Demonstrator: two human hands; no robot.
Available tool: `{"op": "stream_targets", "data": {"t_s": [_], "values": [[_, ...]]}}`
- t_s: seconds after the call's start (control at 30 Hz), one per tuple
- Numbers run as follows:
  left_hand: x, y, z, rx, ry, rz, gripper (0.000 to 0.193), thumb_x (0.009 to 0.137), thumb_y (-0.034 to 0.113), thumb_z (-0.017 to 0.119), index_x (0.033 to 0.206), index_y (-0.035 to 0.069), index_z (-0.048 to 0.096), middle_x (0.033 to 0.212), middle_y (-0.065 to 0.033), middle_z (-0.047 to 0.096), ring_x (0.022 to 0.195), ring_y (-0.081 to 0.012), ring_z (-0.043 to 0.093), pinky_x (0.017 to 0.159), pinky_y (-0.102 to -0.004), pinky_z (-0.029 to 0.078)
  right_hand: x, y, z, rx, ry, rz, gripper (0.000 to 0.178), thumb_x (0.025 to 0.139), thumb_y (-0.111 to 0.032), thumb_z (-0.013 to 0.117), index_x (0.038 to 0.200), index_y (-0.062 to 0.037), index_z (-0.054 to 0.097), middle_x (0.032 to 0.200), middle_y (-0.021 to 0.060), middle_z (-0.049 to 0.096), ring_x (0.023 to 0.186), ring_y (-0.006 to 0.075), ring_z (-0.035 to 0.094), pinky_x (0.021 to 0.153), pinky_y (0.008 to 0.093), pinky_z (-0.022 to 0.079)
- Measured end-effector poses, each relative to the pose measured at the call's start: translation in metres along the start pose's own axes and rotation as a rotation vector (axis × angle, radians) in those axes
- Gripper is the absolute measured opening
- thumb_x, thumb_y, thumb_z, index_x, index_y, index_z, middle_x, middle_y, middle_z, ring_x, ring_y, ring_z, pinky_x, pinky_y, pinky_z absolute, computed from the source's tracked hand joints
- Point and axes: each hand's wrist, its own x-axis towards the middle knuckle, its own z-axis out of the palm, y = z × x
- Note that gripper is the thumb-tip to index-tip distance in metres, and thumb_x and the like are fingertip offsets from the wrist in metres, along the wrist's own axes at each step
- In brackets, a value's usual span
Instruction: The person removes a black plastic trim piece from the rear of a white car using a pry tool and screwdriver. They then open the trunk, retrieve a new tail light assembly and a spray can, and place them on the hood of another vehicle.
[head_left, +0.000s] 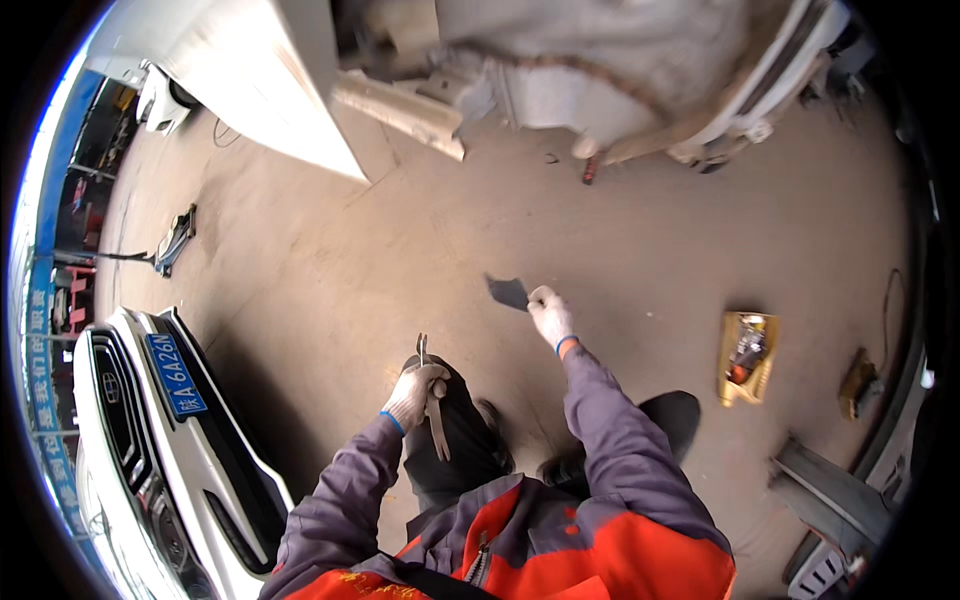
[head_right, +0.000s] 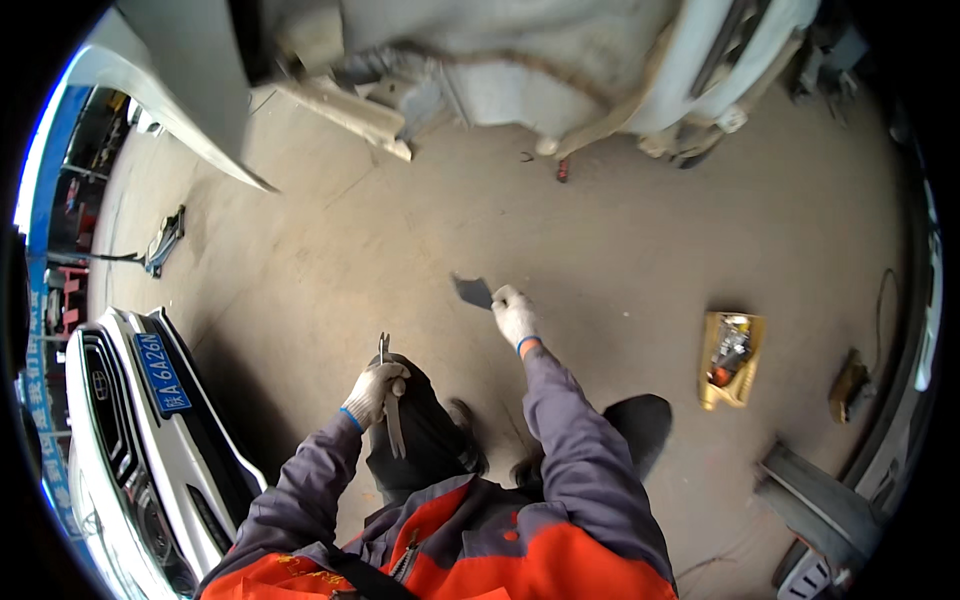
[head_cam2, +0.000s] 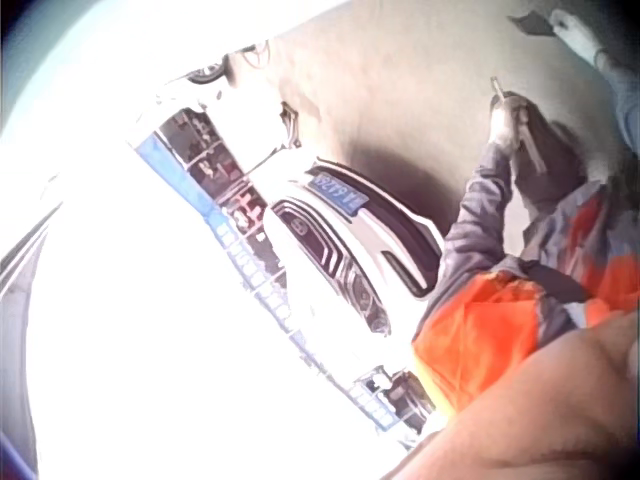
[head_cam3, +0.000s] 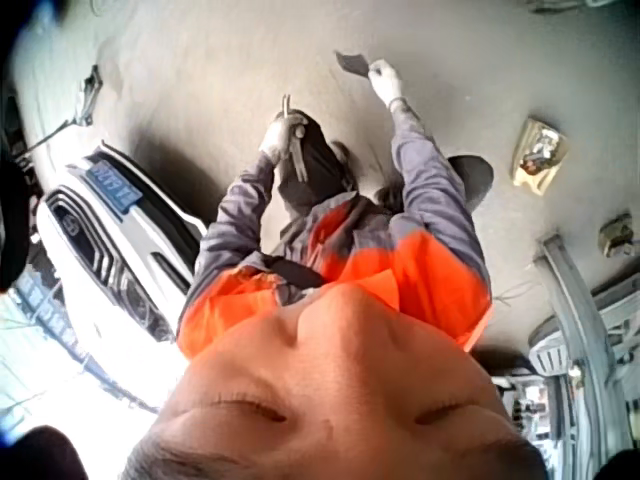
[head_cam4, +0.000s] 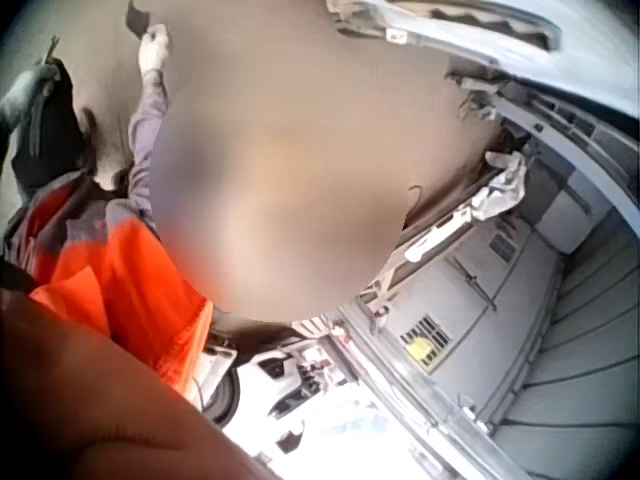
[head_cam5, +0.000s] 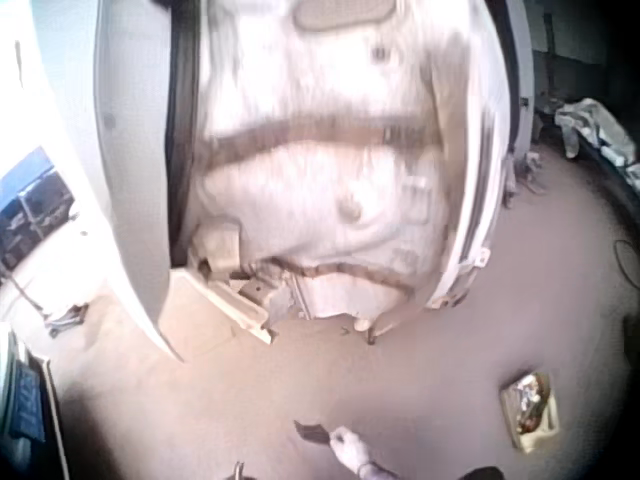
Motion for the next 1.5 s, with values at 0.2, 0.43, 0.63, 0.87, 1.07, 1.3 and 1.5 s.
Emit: {"op": "stream_targets", "data": {"t_s": [0.2,0.43,0.63,0.87,1.07,1.3,1.5], "values": [[-0.122,0.071,0.029,-0.304,-0.345,-0.023,0.034,0.094,0.042,0.06,0.099,0.008,0.06,0.054,0.0002,0.047,0.041,-0.0136,0.04,0.04,-0.0287,0.033,-0.176,-0.331,-0.239,-0.239,0.151,-0.555,0.02,0.083,-0.008,0.069,0.102,-0.0113,0.066,0.105,0.0086,0.064,0.095,0.0323,0.062,0.083,0.044,0.05],[-0.39,0.193,0.084,-0.4,-0.721,0.291,0.071,0.098,0.062,0.047,0.14,0.005,0.049,0.126,-0.013,0.059,0.107,-0.0236,0.06,0.091,-0.0367,0.051,-0.28,-0.568,-0.411,-0.339,0.026,-0.868,0.028,0.065,-0.003,0.073,0.092,-0.0053,0.069,0.097,0.0098,0.065,0.074,0.0281,0.061,0.065,0.0402,0.051],[-0.508,0.242,0.107,-0.299,-0.704,0.461,0.066,0.098,0.055,0.054,0.133,-0.001,0.052,0.128,-0.0108,0.061,0.114,-0.0193,0.059,0.094,-0.0367,0.049,-0.328,-0.639,-0.496,-0.453,0.14,-1.03,0.029,0.058,-0.007,0.073,0.087,-0.0054,0.072,0.096,0.0082,0.065,0.065,0.0243,0.055,0.058,0.0375,0.048],[-0.583,0.211,0.151,-0.351,-0.716,0.769,0.07,0.098,0.051,0.056,0.14,-0.005,0.047,0.136,-0.0157,0.057,0.126,-0.0229,0.054,0.107,-0.037,0.041,-0.347,-0.635,-0.572,-0.422,0.059,-1.19,0.031,0.057,-0.007,0.074,0.087,-0.0065,0.072,0.098,0.008,0.066,0.066,0.025,0.055,0.059,0.039,0.048],[-0.627,0.182,0.2,-0.444,-0.717,0.844,0.077,0.096,0.056,0.056,0.142,-0.005,0.044,0.136,-0.0155,0.056,0.126,-0.0234,0.053,0.108,-0.0373,0.04,-0.36,-0.612,-0.619,-0.3,0.049,-1.276,0.032,0.054,-0.006,0.075,0.086,-0.0057,0.072,0.098,0.0086,0.066,0.069,0.0271,0.058,0.063,0.0405,0.05],[-0.66,0.157,0.223,-0.476,-0.639,0.929,0.085,0.091,0.062,0.061,0.142,-0.004,0.044,0.138,-0.0143,0.055,0.127,-0.022,0.052,0.105,-0.0365,0.043,-0.377,-0.607,-0.644,-0.234,0.019,-1.271,0.026,0.061,-0.003,0.074,0.086,-0.0067,0.072,0.099,0.0078,0.066,0.068,0.0265,0.057,0.059,0.0386,0.047],[-0.68,0.151,0.232,-0.404,-0.628,0.829,0.066,0.092,0.036,0.068,0.141,-0.004,0.046,0.13,-0.009,0.06,0.114,-0.0145,0.059,0.096,-0.0305,0.048,-0.381,-0.603,-0.649,-0.168,0.02,-1.296,0.027,0.066,0.002,0.075,0.091,-0.0049,0.069,0.1,0.0104,0.066,0.072,0.0248,0.061,0.059,0.0362,0.048]]}}
